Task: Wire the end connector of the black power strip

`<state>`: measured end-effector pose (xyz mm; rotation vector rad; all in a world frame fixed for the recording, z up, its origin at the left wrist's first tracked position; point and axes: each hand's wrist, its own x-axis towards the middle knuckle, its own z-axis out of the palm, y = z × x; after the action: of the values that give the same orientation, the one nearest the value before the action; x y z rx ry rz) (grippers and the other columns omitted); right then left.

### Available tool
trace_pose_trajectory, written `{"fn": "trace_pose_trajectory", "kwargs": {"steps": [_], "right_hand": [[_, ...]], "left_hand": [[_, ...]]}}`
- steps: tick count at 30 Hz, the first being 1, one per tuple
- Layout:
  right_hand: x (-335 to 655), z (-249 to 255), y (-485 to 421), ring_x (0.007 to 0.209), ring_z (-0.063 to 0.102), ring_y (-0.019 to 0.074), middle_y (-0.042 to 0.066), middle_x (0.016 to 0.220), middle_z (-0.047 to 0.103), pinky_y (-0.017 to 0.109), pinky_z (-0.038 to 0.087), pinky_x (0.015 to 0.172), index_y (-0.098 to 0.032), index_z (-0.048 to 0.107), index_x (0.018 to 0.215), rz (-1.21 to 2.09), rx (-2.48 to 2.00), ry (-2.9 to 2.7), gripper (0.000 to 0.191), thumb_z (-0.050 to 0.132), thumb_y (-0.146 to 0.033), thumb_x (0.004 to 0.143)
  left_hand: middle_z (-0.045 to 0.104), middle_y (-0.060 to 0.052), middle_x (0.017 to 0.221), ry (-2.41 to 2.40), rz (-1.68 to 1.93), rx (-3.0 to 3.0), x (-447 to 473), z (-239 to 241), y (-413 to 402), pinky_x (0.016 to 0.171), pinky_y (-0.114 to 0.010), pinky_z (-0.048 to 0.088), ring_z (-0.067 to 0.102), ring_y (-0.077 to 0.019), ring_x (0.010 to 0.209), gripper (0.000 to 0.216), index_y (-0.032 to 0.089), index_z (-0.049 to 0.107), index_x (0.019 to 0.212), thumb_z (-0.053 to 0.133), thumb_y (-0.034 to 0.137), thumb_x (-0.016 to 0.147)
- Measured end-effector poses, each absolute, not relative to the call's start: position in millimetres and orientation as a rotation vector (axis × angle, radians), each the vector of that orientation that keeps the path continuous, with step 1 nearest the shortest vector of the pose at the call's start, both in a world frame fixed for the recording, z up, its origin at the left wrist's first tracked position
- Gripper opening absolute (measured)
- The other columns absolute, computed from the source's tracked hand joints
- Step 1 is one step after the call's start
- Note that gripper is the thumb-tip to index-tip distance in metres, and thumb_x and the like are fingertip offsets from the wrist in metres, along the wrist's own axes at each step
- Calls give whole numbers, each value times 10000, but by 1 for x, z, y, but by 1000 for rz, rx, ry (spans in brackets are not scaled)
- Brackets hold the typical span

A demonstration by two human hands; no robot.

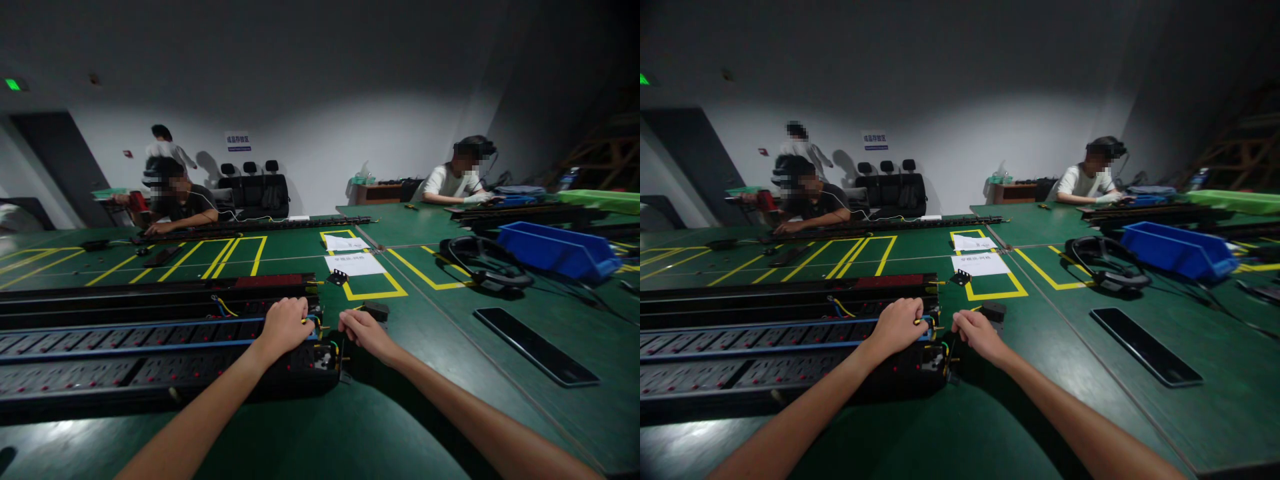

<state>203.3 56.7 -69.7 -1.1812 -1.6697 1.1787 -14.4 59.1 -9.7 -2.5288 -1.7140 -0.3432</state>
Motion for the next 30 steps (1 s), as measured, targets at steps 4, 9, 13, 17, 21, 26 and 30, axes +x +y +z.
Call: {"fn": "trace_pose_trajectory", "kwargs": {"steps": [4, 9, 13, 17, 21, 26, 30], "right_hand": [[203, -72, 58, 478, 400, 110, -42, 531, 440, 234, 305, 474, -190, 596, 713, 1155, -1177, -1694, 445, 452, -560, 914], [202, -72, 57, 498, 417, 117, -39, 533, 444, 235, 317, 489, -192, 595, 712, 1120, -1161, -1733, 439, 453, -552, 920], [202, -69, 55, 507, 424, 121, -36, 540, 453, 239, 321, 497, -194, 592, 703, 1096, -1157, -1760, 435, 459, -551, 915], [201, -67, 54, 509, 426, 122, -35, 541, 451, 240, 322, 499, -194, 589, 704, 1089, -1167, -1769, 429, 457, -543, 915], [201, -66, 54, 495, 410, 117, -33, 545, 453, 237, 314, 487, -192, 588, 706, 1093, -1170, -1773, 425, 446, -531, 917], [201, -65, 52, 504, 417, 120, -29, 553, 466, 239, 318, 495, -192, 583, 701, 1071, -1163, -1799, 427, 446, -534, 919], [201, -65, 51, 524, 436, 127, -26, 562, 470, 245, 324, 515, -192, 585, 706, 1045, -1157, -1820, 423, 435, -520, 927]], "left_hand": [[660, -26, 828, -1707, -345, -2526, -14, -10, 59, 721, -318, 423, 616, -226, 850, 80, 220, 546, 808, 598, 269, 773], [662, -30, 842, -1725, -323, -2531, -13, -8, 59, 737, -324, 428, 616, -226, 868, 81, 218, 546, 813, 599, 269, 782], [664, -34, 855, -1742, -312, -2534, -13, -7, 57, 747, -323, 429, 616, -226, 879, 80, 216, 546, 817, 602, 261, 782], [663, -36, 851, -1729, -318, -2533, -13, -8, 58, 742, -323, 429, 615, -226, 871, 80, 215, 545, 812, 603, 260, 779], [661, -35, 843, -1719, -322, -2532, -13, -8, 58, 734, -327, 431, 615, -229, 862, 78, 216, 547, 811, 599, 264, 779], [669, -42, 870, -1756, -291, -2533, -12, -5, 56, 760, -327, 438, 620, -230, 891, 74, 215, 560, 827, 600, 265, 789], [671, -43, 870, -1743, -300, -2539, -12, -4, 56, 762, -332, 437, 619, -234, 892, 71, 216, 557, 823, 598, 261, 789]]}}
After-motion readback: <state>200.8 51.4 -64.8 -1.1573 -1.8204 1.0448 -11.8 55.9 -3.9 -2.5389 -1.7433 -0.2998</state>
